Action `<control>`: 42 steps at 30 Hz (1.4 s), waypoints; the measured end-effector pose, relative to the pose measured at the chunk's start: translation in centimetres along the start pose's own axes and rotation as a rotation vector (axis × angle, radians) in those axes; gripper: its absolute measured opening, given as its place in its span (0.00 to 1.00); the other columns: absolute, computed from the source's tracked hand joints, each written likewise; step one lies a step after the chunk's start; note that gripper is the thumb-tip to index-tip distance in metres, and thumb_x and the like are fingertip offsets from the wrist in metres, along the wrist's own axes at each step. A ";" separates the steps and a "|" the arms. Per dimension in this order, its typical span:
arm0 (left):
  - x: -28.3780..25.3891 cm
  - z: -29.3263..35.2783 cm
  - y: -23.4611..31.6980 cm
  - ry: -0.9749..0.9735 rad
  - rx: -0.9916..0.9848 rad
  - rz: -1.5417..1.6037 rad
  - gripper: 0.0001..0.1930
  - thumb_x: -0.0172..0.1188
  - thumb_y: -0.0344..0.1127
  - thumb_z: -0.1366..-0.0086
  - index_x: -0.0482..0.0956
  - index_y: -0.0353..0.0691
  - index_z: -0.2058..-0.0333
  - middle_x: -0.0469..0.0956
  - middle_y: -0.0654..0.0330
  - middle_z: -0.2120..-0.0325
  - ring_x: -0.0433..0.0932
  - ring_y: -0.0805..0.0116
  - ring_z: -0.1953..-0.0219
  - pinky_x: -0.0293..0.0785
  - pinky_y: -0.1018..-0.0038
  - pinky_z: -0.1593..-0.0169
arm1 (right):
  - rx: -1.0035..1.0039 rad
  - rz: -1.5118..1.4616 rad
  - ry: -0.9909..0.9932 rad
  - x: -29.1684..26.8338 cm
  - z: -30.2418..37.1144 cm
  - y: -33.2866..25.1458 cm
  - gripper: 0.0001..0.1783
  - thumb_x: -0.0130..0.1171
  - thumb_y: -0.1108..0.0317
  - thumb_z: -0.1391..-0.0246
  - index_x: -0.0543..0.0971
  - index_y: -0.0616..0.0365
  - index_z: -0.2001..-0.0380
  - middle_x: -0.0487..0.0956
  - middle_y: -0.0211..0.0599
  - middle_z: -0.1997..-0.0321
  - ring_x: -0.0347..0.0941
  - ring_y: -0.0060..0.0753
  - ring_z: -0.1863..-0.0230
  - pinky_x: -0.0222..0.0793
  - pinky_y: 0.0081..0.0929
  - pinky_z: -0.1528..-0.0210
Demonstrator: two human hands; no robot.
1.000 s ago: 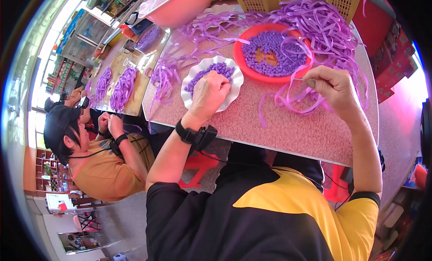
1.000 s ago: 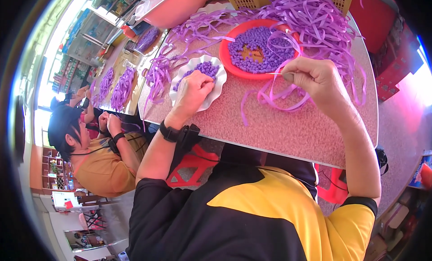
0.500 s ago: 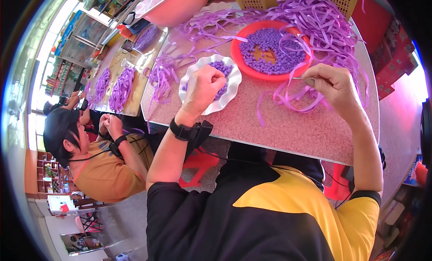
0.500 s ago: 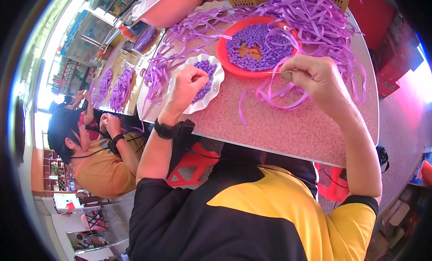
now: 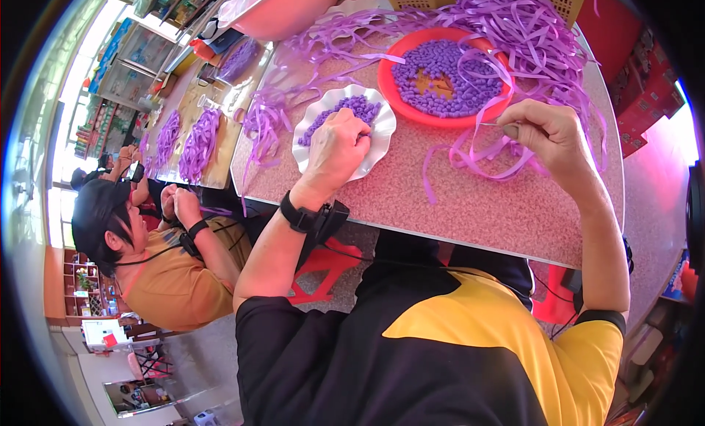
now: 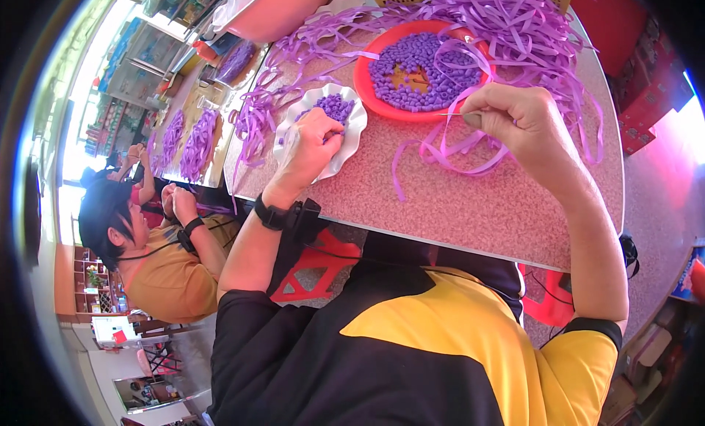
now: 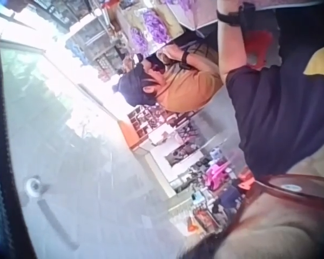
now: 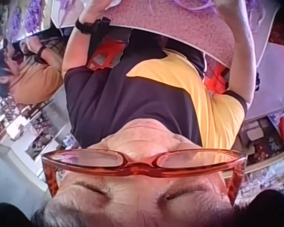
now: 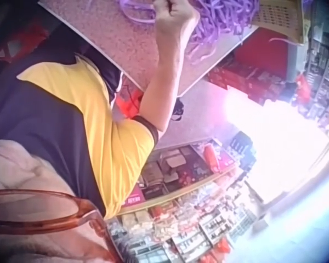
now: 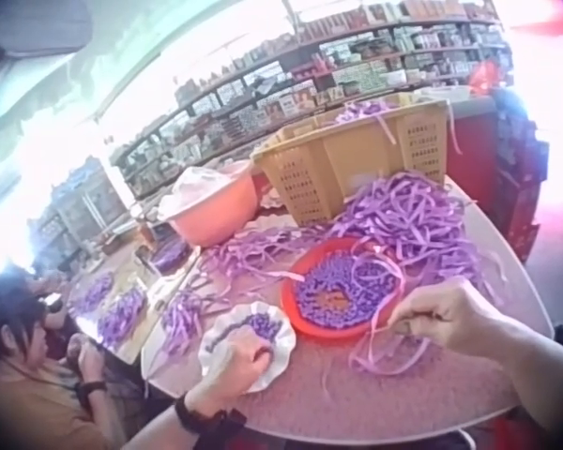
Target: Assembling toy components by tying purple ribbons and arranging small beads.
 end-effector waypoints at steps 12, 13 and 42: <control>1.9 -0.8 6.8 -0.137 -0.518 1.523 0.10 0.59 0.29 0.38 0.78 0.30 0.61 0.77 0.62 0.75 0.75 0.77 0.77 0.68 0.82 0.77 | 0.084 -0.166 0.054 0.7 0.1 -2.1 0.12 0.56 0.82 0.44 0.83 0.60 0.59 0.81 0.24 0.62 0.68 0.11 0.69 0.63 0.12 0.68; 2.4 -0.9 7.7 -0.150 -0.514 1.592 0.09 0.59 0.30 0.37 0.78 0.30 0.61 0.77 0.61 0.75 0.75 0.77 0.77 0.69 0.81 0.77 | 0.112 -0.160 0.044 0.9 0.2 -2.6 0.12 0.56 0.82 0.44 0.83 0.60 0.59 0.81 0.26 0.61 0.70 0.12 0.66 0.66 0.13 0.65; 4.2 -2.5 10.0 -0.127 -0.417 1.750 0.09 0.54 0.29 0.34 0.77 0.30 0.60 0.77 0.58 0.73 0.76 0.72 0.74 0.71 0.77 0.74 | 0.052 -0.011 0.137 1.0 0.6 -3.8 0.14 0.54 0.86 0.46 0.82 0.65 0.58 0.82 0.41 0.61 0.79 0.28 0.57 0.75 0.23 0.52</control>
Point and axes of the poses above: each hand's wrist, its own z-axis away from the middle knuckle, its own x-axis out of the palm, y = z × x, the point moved 10 cm from there along -z, towards the middle knuckle
